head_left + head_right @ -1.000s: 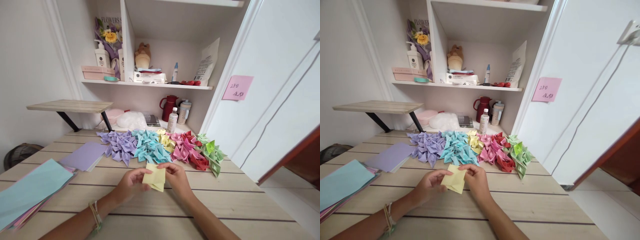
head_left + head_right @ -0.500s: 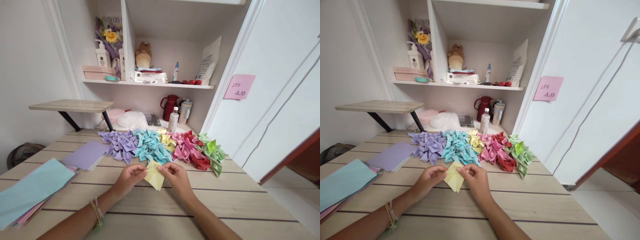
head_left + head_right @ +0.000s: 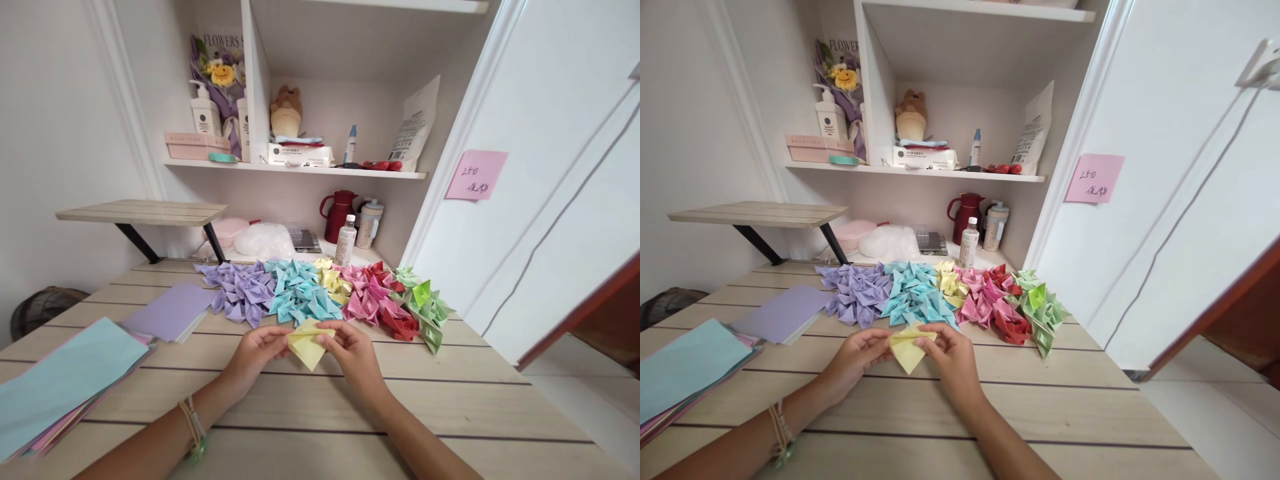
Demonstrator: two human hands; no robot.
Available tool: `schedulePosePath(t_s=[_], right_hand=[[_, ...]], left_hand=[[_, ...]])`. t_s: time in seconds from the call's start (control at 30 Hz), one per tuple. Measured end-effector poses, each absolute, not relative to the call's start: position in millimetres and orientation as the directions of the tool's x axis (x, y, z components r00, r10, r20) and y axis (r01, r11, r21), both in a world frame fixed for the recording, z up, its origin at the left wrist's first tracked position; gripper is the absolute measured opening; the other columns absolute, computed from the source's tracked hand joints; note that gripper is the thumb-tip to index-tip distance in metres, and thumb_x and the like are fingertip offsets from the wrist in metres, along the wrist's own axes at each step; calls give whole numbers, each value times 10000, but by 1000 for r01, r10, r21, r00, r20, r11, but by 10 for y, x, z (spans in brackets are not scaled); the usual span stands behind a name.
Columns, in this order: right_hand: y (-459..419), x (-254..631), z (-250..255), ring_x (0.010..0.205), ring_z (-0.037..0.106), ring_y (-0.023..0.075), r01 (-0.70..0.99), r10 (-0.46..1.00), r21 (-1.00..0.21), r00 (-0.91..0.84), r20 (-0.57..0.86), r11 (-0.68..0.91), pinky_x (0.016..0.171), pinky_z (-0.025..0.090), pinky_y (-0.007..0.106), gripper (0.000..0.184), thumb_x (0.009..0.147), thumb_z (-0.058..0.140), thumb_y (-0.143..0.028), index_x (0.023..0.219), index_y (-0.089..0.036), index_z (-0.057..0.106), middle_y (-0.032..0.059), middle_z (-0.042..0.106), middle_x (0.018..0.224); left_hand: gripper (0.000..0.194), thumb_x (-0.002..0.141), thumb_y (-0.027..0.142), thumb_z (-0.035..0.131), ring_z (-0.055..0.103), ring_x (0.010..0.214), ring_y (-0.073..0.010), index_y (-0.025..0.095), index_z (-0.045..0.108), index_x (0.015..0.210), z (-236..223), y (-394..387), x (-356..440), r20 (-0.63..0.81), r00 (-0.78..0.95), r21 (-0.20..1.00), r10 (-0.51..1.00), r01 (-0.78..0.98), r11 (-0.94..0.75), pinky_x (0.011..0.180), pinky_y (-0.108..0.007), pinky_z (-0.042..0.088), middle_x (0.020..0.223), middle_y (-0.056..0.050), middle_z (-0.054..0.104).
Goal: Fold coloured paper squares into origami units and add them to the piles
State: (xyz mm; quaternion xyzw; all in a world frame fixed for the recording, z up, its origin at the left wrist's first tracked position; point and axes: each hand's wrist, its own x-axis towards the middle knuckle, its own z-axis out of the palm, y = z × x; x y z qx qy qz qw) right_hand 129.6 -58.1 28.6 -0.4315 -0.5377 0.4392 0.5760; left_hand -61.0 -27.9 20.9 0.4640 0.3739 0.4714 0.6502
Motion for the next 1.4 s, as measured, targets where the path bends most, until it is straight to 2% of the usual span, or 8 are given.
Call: schedulePosePath(t_s=[0.17, 0.4, 0.53, 0.7, 0.83, 0.97, 1.1, 1.4], right_hand=[[-548, 1335, 295, 653, 567, 167, 9, 975, -975, -17, 221, 221, 594, 444, 261, 305, 648, 721, -435, 761, -153, 690, 41, 658, 723], [-555, 1312, 269, 522, 479, 113, -18, 965, -965, 24, 260, 260, 478, 352, 209, 336, 734, 650, -439, 905, -157, 585, -15, 561, 578], [-546, 1297, 222, 575, 498, 125, 36, 961, -960, -14, 277, 277, 513, 367, 220, 279, 742, 644, -424, 811, -155, 618, 19, 595, 666], [-556, 1306, 205, 543, 507, 132, 230, 964, -936, -36, 264, 265, 522, 403, 242, 388, 665, 730, -356, 1001, -175, 669, 25, 644, 713], [-587, 1313, 231, 652, 575, 176, 434, 890, -787, -85, 449, 439, 621, 448, 289, 232, 783, 617, -294, 980, -211, 709, 66, 689, 800], [-619, 1298, 257, 660, 597, 184, 466, 857, -733, -125, 500, 496, 605, 452, 283, 226, 835, 546, -274, 982, -235, 713, 61, 699, 762], [-650, 1264, 263, 730, 627, 197, 437, 857, -741, -180, 483, 510, 643, 483, 279, 281, 810, 582, -314, 1059, -228, 680, 68, 710, 847], [-655, 1259, 264, 674, 632, 179, 562, 885, -689, -222, 409, 459, 657, 469, 272, 284, 881, 461, -306, 1070, -204, 647, 50, 709, 826]], left_hand=[[226, 597, 274, 776, 613, 924, -217, 121, 725, 755, 256, -271, -638, -3, 265, 957, 964, -279, 79, 851, -309, 453, 954, -93, 709], [183, 618, 260, 757, 593, 660, -129, 152, 642, 711, 238, -295, -610, 64, 215, 988, 975, -154, -31, 646, -223, 449, 675, 4, 658], [219, 640, 267, 740, 610, 766, -146, 152, 652, 805, 226, -315, -589, 83, 299, 983, 951, -180, -29, 694, -228, 462, 798, -23, 677], [429, 513, 202, 811, 630, 776, -186, 164, 629, 899, 184, -331, -561, 35, 390, 983, 920, -178, 39, 660, -283, 503, 977, -57, 675], [338, 645, 249, 736, 618, 809, -171, 148, 639, 953, 165, -316, -601, 138, 314, 990, 939, -46, -130, 710, -256, 486, 902, -58, 683], [250, 739, 342, 646, 547, 515, -107, 138, 638, 883, 151, -304, -628, 119, 311, 989, 943, 50, -141, 500, -206, 437, 599, 11, 612], [317, 743, 374, 632, 617, 636, -155, 145, 604, 960, 194, -348, -604, 119, 349, 992, 929, 2, -128, 610, -260, 488, 713, -30, 666], [302, 774, 348, 588, 613, 684, -168, 180, 608, 1024, 303, -435, -593, 196, 323, 915, 926, 280, -291, 631, -256, 474, 818, -36, 685]])
